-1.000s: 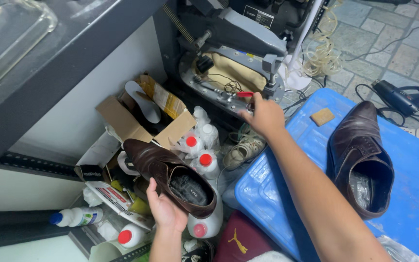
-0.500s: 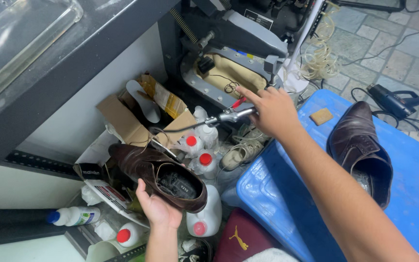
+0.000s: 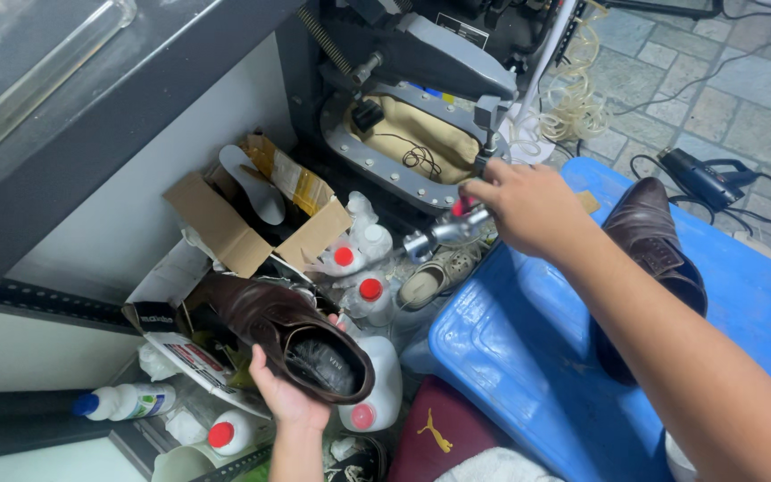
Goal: The person cleans a pair of brown leather shoes using a toothbrush and a white paste. They apply the paste to the shoe surfaces, wipe with a cloth, and use a pneumatic air gun to blow out debris from the interior. The shoes are handled one at a time and placed back on a blue tray.
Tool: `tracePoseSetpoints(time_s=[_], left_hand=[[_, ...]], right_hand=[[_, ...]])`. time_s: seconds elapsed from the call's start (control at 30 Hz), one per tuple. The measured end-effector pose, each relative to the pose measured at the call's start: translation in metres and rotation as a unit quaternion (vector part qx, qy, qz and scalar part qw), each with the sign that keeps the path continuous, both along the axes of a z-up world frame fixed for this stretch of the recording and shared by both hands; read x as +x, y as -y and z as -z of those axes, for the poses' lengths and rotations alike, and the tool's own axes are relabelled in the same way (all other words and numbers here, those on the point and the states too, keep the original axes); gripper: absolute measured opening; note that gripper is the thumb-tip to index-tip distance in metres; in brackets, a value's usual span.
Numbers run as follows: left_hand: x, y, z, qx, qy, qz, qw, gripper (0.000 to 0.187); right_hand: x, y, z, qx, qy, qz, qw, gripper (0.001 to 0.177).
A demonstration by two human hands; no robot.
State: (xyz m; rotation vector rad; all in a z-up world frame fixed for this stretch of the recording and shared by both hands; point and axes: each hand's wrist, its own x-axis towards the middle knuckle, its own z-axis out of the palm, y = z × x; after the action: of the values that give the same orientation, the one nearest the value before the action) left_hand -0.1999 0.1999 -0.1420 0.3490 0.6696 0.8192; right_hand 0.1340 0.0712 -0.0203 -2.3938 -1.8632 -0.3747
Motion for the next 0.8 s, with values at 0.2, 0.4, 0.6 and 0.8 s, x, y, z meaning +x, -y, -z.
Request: tracePoseSetpoints(time_s=[0.2, 0.4, 0.6, 0.8], left_hand=[[0.014, -0.010, 0.020, -0.007, -0.024, -0.094, 0.995, 0.074], [0.027, 0.000, 0.025, 0.040, -0.021, -0.154, 0.987, 0.074], [0.029, -0.006, 0.036, 0.110, -0.020, -0.195, 0.974, 0.074], [0.014, -0.036, 0.044, 0.135, 0.024, -0.273, 0.952, 0.084]], right_hand=[[-0.011, 0.012, -0.008, -0.115, 0.004, 0.019, 0.993, 0.038], [-0.014, 0.010, 0.005, -0.124, 0.013, 0.001, 0.992, 0.044], [-0.015, 0.009, 0.020, -0.135, 0.030, 0.001, 0.990, 0.045], [-0.004, 0.014, 0.018, -0.140, -0.006, 0.037, 0.989, 0.047]])
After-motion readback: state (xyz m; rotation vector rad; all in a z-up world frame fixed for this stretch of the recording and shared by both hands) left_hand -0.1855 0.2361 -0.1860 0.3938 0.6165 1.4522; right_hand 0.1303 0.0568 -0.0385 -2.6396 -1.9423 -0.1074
